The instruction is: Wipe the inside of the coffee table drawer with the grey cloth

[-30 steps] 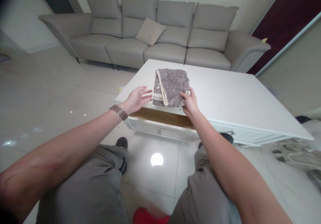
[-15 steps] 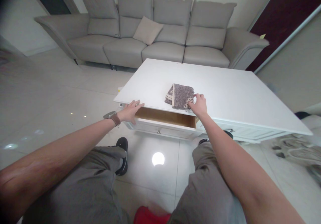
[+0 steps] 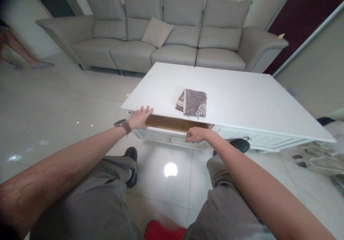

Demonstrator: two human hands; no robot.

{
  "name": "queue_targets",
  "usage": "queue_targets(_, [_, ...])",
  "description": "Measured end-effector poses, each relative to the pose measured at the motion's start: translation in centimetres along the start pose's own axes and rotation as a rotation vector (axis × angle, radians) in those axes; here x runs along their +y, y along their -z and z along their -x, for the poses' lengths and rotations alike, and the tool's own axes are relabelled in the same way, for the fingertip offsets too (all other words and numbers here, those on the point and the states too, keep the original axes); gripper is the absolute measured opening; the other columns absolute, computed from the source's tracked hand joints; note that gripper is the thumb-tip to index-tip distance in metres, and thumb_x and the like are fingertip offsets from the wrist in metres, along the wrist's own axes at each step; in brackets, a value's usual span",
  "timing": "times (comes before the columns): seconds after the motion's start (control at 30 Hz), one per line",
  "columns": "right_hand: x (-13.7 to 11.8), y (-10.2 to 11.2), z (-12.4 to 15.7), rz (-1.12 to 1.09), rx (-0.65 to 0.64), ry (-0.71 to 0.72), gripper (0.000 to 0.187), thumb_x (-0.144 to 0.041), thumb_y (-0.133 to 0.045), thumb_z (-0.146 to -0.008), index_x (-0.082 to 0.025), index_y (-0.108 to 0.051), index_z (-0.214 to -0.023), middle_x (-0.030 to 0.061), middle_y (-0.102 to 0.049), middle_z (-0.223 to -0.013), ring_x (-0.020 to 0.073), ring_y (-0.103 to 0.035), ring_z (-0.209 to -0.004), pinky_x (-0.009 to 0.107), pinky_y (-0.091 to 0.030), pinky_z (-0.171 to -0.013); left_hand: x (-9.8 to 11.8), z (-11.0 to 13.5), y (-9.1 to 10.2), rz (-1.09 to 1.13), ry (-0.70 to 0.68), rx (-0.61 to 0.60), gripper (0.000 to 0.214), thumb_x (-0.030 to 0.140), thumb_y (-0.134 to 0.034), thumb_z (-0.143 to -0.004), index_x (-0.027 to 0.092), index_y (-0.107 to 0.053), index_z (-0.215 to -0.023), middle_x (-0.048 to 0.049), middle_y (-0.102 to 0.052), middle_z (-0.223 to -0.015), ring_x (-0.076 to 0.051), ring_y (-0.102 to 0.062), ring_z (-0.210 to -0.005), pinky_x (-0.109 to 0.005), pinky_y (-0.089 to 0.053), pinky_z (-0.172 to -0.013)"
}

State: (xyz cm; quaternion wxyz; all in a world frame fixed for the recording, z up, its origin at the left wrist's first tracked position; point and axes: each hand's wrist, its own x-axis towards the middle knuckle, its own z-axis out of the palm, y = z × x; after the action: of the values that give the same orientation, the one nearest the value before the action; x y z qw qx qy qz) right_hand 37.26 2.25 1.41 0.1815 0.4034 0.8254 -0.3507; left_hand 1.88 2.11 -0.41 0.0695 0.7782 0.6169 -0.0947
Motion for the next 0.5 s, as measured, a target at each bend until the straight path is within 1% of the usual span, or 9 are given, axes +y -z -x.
queue_targets(0.1, [0.1,-0.4,-0.4,0.103,0.003,-0.004,0.037,-0.038,-0.064,-0.088,-0.017,-0.082,-0.112,0.0128,-0.079,-0.120,0.0286,-0.074,-0.106,0.032,-0.053,-0.090,-0.4,0.0,-0.1,0.026,-0.020,0.004,0.134,0.022,-0.093,-0.059,0.021,-0.014,-0.167,-0.0232,-0.016,-0.175,-0.050,-0.015,-0.159,-0.055,-0.033,-0.125])
queue_targets(0.17, [0.2,-0.6,-0.6,0.107,-0.004,0.002,0.038,-0.036,-0.061,-0.090,-0.016,-0.081,-0.116,0.0126,-0.078,-0.124,0.0289,-0.073,-0.111,0.032,-0.052,-0.093,-0.7,-0.1,-0.2,0.049,-0.033,0.006,0.133,0.024,-0.092,-0.058,0.019,-0.014,-0.166,-0.0251,-0.016,-0.174,-0.048,-0.014,-0.160,-0.054,-0.028,-0.127])
queue_targets(0.23, [0.4,-0.7,-0.7,0.092,-0.003,0.010,0.037,-0.036,-0.061,-0.090,-0.017,-0.082,-0.113,0.0123,-0.079,-0.121,0.0287,-0.074,-0.108,0.032,-0.053,-0.092,-0.9,-0.2,-0.1,0.081,-0.049,0.010,0.130,0.025,-0.090,-0.060,0.018,-0.015,-0.166,-0.0267,-0.018,-0.174,-0.046,-0.013,-0.161,-0.055,-0.023,-0.129])
queue_targets(0.33, [0.8,-0.8,-1.0,0.073,0.037,0.020,0.032,-0.039,-0.064,-0.088,-0.021,-0.084,-0.105,0.0093,-0.081,-0.112,0.0280,-0.075,-0.101,0.032,-0.054,-0.089,-1.1,-0.5,0.1,0.141,-0.075,0.015,0.119,0.024,-0.088,-0.062,0.018,-0.024,-0.163,-0.0271,-0.027,-0.171,-0.042,-0.016,-0.161,-0.053,-0.017,-0.131])
queue_targets(0.43, [1.2,-0.9,-1.5,0.065,0.072,0.015,0.030,-0.042,-0.066,-0.086,-0.023,-0.084,-0.100,0.0067,-0.082,-0.101,0.0277,-0.074,-0.097,0.033,-0.055,-0.088,-1.1,-0.6,0.4,0.178,-0.082,0.014,0.107,0.021,-0.084,-0.064,0.016,-0.034,-0.159,-0.0248,-0.034,-0.168,-0.040,-0.021,-0.161,-0.049,-0.016,-0.132])
queue_targets(0.5, [1.5,-0.9,-1.8,0.059,0.089,0.008,0.031,-0.043,-0.068,-0.084,-0.022,-0.084,-0.100,0.0063,-0.082,-0.097,0.0280,-0.074,-0.096,0.033,-0.055,-0.087,-1.0,-0.4,0.6,0.191,-0.077,0.025,0.099,0.021,-0.082,-0.066,0.015,-0.040,-0.155,-0.0223,-0.038,-0.165,-0.038,-0.027,-0.159,-0.046,-0.019,-0.131])
